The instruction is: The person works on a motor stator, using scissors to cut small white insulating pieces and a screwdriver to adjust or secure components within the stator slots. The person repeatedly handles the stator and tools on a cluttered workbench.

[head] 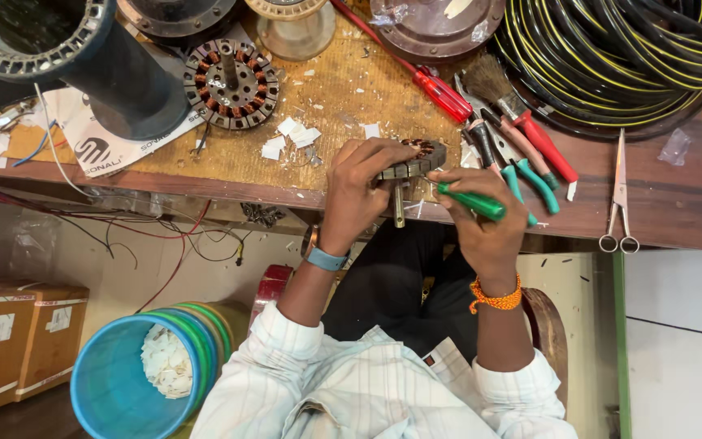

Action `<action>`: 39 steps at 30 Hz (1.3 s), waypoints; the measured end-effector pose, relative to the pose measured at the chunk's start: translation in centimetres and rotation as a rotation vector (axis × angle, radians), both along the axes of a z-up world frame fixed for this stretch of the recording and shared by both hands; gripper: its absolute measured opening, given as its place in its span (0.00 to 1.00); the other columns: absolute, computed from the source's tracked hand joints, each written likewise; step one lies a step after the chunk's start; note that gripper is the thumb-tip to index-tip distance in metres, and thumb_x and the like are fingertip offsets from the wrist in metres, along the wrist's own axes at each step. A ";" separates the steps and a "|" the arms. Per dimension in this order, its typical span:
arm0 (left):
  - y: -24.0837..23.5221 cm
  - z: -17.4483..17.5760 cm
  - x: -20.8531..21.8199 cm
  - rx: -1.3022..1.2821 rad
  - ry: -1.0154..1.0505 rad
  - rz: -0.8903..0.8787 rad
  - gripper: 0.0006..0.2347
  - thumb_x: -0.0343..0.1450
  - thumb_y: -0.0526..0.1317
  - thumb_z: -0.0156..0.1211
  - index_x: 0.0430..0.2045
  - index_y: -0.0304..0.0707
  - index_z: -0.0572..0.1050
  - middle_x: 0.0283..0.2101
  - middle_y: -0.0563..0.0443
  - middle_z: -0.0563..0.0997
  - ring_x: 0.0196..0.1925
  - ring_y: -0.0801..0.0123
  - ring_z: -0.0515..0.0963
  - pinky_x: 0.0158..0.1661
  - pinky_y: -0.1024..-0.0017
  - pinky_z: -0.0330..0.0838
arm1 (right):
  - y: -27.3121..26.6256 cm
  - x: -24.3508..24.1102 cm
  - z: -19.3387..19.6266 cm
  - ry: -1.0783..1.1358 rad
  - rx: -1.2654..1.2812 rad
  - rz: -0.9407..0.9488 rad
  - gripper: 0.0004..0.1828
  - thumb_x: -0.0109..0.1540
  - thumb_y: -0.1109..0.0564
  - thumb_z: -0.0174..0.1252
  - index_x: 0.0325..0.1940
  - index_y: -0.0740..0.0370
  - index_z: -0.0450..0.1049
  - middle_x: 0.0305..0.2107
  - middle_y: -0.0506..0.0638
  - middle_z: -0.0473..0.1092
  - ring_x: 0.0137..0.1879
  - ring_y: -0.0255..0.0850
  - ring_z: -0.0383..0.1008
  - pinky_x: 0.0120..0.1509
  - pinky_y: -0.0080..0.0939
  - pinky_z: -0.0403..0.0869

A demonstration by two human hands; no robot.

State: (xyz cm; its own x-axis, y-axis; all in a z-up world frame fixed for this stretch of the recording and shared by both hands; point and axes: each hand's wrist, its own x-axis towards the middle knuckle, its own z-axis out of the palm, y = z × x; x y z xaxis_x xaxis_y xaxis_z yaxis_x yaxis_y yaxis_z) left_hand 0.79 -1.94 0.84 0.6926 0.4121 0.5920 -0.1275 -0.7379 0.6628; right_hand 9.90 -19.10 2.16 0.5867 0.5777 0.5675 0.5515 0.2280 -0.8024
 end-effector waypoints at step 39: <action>1.2 -0.9 -0.8 0.062 -0.016 -0.061 0.21 0.61 0.26 0.65 0.48 0.45 0.81 0.48 0.53 0.82 0.51 0.57 0.79 0.54 0.62 0.72 | -1.4 1.1 -3.4 -0.088 -0.020 0.110 0.13 0.63 0.77 0.54 0.48 0.69 0.70 0.49 0.62 0.74 0.58 0.50 0.79 0.60 0.43 0.81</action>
State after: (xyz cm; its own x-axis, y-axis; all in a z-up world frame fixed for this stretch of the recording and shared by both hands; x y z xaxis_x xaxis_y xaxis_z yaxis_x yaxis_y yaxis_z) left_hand -0.02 -0.74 -0.05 0.7058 0.3312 0.6262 -0.1838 -0.7681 0.6134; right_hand 11.03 -20.55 -1.27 0.4675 0.6478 0.6015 0.5926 0.2752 -0.7570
